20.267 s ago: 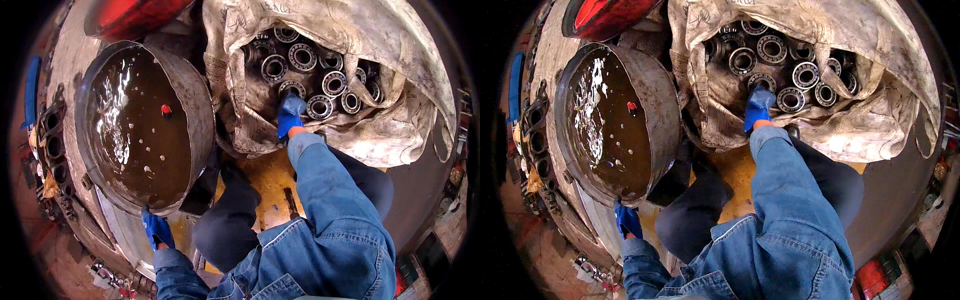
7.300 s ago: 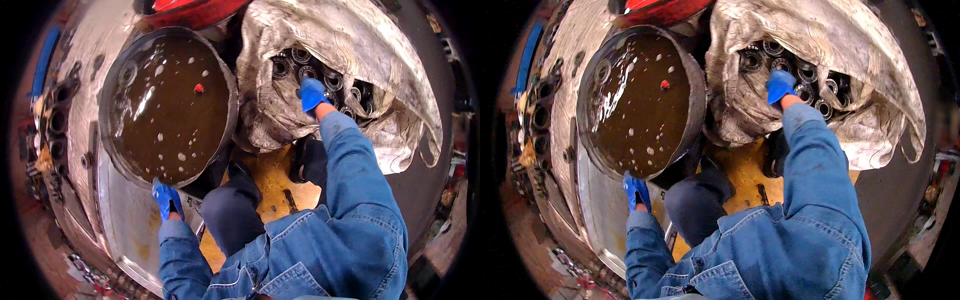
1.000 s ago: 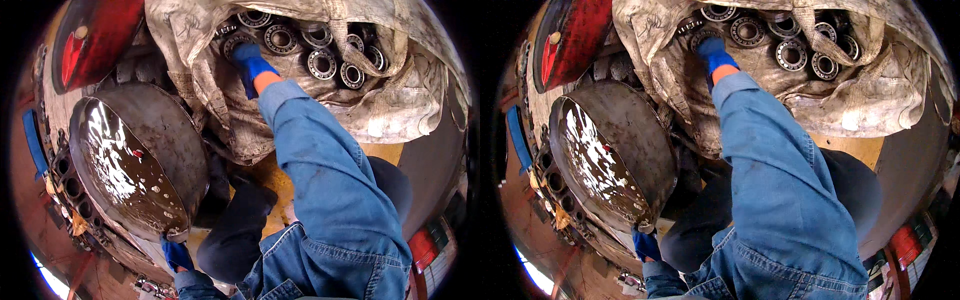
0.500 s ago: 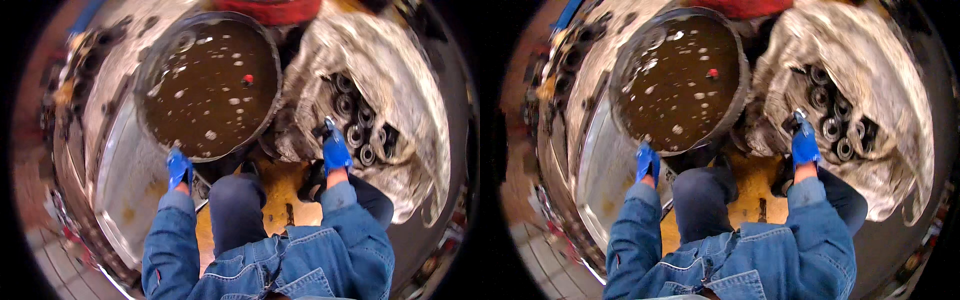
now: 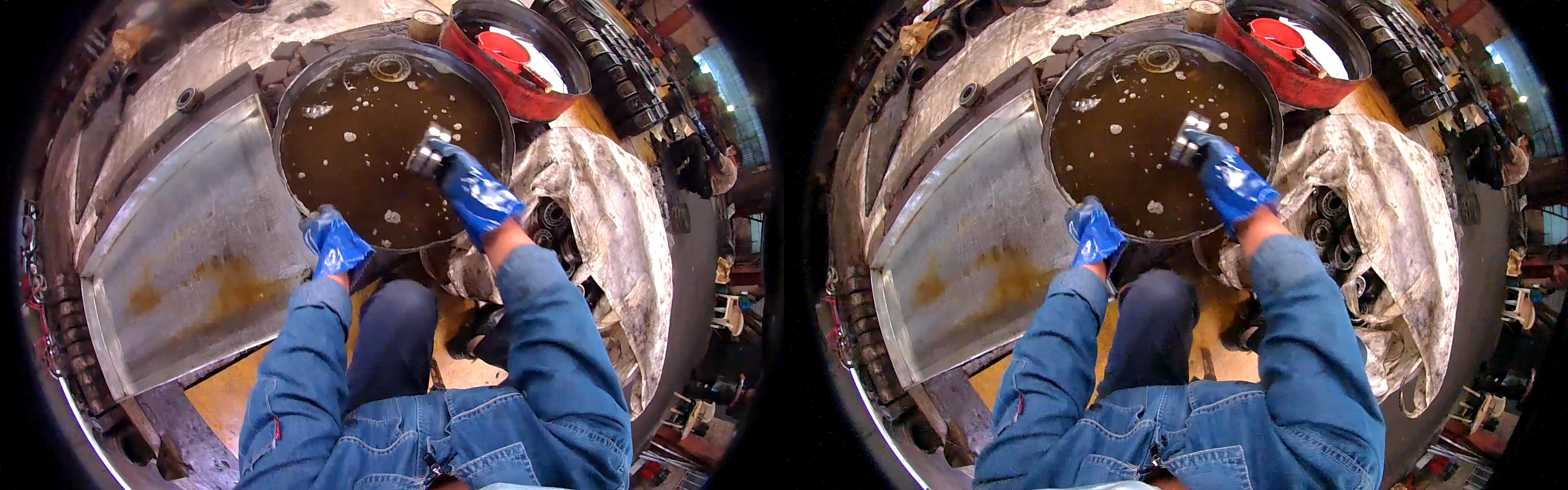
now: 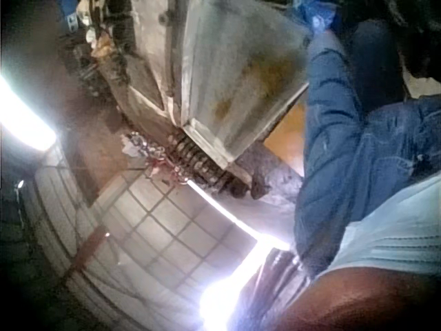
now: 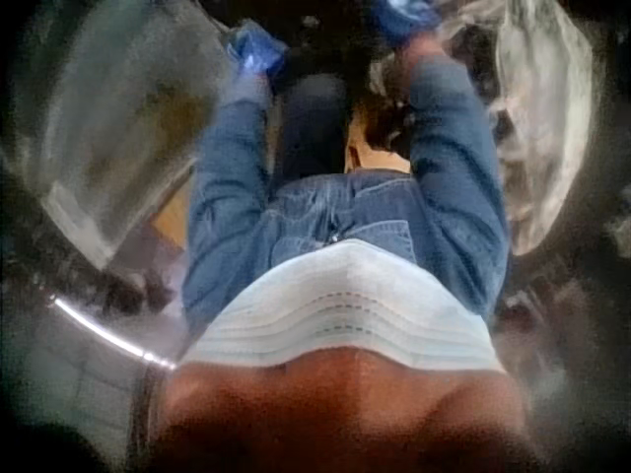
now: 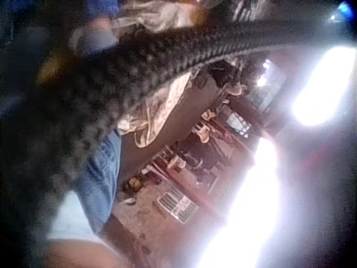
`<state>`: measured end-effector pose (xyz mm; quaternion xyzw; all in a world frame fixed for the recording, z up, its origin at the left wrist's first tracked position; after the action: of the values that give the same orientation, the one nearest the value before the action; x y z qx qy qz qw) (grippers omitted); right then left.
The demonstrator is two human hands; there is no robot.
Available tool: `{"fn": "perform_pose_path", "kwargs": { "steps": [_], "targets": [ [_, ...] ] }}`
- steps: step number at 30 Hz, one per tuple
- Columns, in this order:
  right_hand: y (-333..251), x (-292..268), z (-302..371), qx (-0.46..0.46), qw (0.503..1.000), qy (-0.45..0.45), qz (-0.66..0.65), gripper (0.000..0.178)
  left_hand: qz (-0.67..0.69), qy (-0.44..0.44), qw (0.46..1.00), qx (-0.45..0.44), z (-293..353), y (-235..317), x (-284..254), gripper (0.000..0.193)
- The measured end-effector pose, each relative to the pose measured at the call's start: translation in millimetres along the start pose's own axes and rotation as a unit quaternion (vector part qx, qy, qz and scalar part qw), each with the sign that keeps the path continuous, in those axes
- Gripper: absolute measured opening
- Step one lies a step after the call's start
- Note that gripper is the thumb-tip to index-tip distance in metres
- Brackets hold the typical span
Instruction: The person is cleaning metal bearing parts by hand. They repeatedly pick up individual bearings from a sack, dip them into a bucket of dark liquid, and rub them with gloved hands to remove grime. The cleaned parts are then placed into the liquid-filled bucket.
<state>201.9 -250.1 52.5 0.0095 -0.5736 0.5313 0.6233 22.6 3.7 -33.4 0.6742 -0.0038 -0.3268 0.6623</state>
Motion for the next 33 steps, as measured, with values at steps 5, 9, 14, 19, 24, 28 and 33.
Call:
{"fn": "perform_pose_path", "kwargs": {
  "steps": [5, 9, 14, 19, 24, 28, 33],
  "targets": [
    [13.5, 39.7, -53.2, -0.066, 0.996, 0.037, 0.046, 0.019, 0.014, -0.022, 0.998, -0.061, 27.4, 53.4, -15.1, 0.035],
    [3.9, 53.1, -115.9, -0.125, 0.989, 0.045, -0.069, 0.014, 0.036, -0.03, 0.999, -0.023, -9.0, -2.9, -8.3, 0.034],
    [-36.4, 68.9, -97.5, -0.199, 0.969, 0.06, 0.135, 0.025, -0.311, -0.279, 0.803, 0.424, -7.7, 2.5, -14.4, 0.021],
    [-116.3, 81.3, 36.0, -0.233, 0.893, 0.104, 0.371, 0.03, -0.025, -0.289, 0.935, 0.206, -32.7, -19.5, -14.8, 0.03],
    [-115.9, -95.4, 123.8, -0.215, 0.828, 0.355, 0.378, 0.036, 0.1, -0.242, 0.964, -0.05, 16.0, 44.7, -17.9, 0.041],
    [-59.5, -317.5, 234.1, -0.122, 0.751, 0.577, 0.298, 0.046, 0.074, -0.259, 0.96, -0.072, 14.9, 36.9, 2.5, 0.035],
    [-34.9, -375.9, 234.3, 0.044, 0.616, 0.7, 0.358, 0.067, 0.11, -0.294, 0.947, -0.07, 15.1, 48.8, -16.4, 0.037]
  ]
}}
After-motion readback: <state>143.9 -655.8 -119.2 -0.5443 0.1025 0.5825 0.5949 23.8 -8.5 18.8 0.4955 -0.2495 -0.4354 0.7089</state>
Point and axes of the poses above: each hand's wrist, its own z-axis away from the middle knuckle, its own x-axis out of the palm, y = z × x, the point moved 5 cm from there along -z, towards the middle knuckle, and after that the axes turned 11 degrees about x, right-handed, at the moved point
